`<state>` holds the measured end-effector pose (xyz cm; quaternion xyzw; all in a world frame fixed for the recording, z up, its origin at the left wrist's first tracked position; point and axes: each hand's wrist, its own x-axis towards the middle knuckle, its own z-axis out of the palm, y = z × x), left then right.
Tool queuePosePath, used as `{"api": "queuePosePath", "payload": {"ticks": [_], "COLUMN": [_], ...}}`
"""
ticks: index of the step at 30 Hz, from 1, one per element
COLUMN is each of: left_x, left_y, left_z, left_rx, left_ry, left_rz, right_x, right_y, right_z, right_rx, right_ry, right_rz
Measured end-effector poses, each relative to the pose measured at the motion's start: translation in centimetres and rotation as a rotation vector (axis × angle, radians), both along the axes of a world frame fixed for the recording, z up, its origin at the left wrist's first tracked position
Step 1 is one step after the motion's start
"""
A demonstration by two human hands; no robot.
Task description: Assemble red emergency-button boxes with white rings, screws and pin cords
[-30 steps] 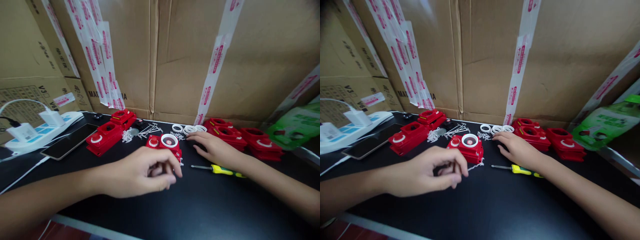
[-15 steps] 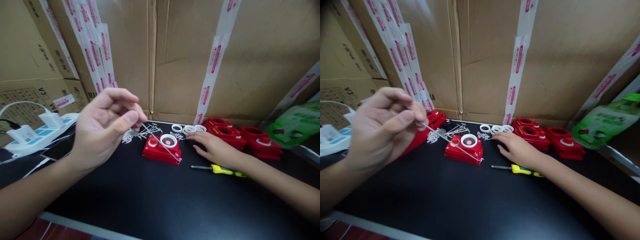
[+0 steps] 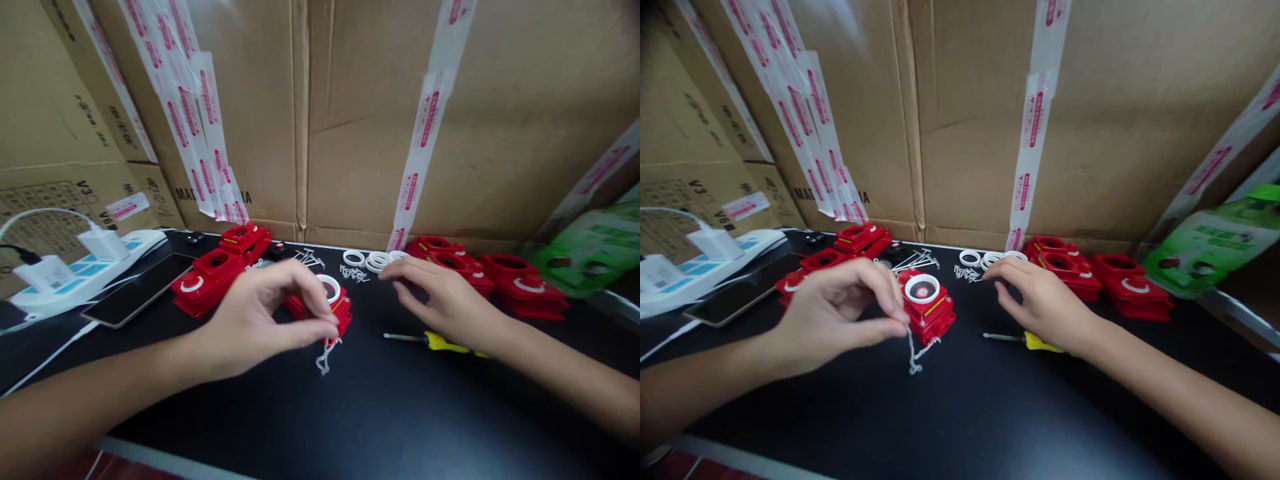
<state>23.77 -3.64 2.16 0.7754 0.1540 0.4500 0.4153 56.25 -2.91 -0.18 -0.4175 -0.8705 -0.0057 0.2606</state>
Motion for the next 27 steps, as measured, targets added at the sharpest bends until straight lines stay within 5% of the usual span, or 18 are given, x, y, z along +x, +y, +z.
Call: {"api": "queuePosePath", "payload": {"ticks": [4,6,8,13,18,27], "left_x": [1.0,1.3,1.4,1.5,1.7,1.8], "left_y": [-1.1,-1.5,-1.8,-1.7,-1.4,-1.5], "left_z": [-1.9,-2.7,-3.3,-3.6,-3.4,-3.4], "left_rx": [0.199,0.237,0.254,0.259,0.304,0.270], "left_ry": [0.192,0.232,0.259,0.281,0.204,0.195], "left_rz": [-0.041,-0.049,-0.087,-0.156,-0.161,-0.207], "right_x": [-3.9,-5.6,-6.8,-7.1,-6.5,-6.5], "right_y": [-5.8,-8.2,-9.4,-8.1,-6.8,-6.5], "right_z": [1.7,1.5,0.8,-1.2,-1.5,-1.8], "right_rx": [-0.408,-0.711,-0.840,-0.954,-1.185,-1.167], "right_ry": [0.163,0.149,0.162,0.365,0.441,0.456], "right_rz": [0.077,0.077,0.141,0.196,0.213,0.234]}}
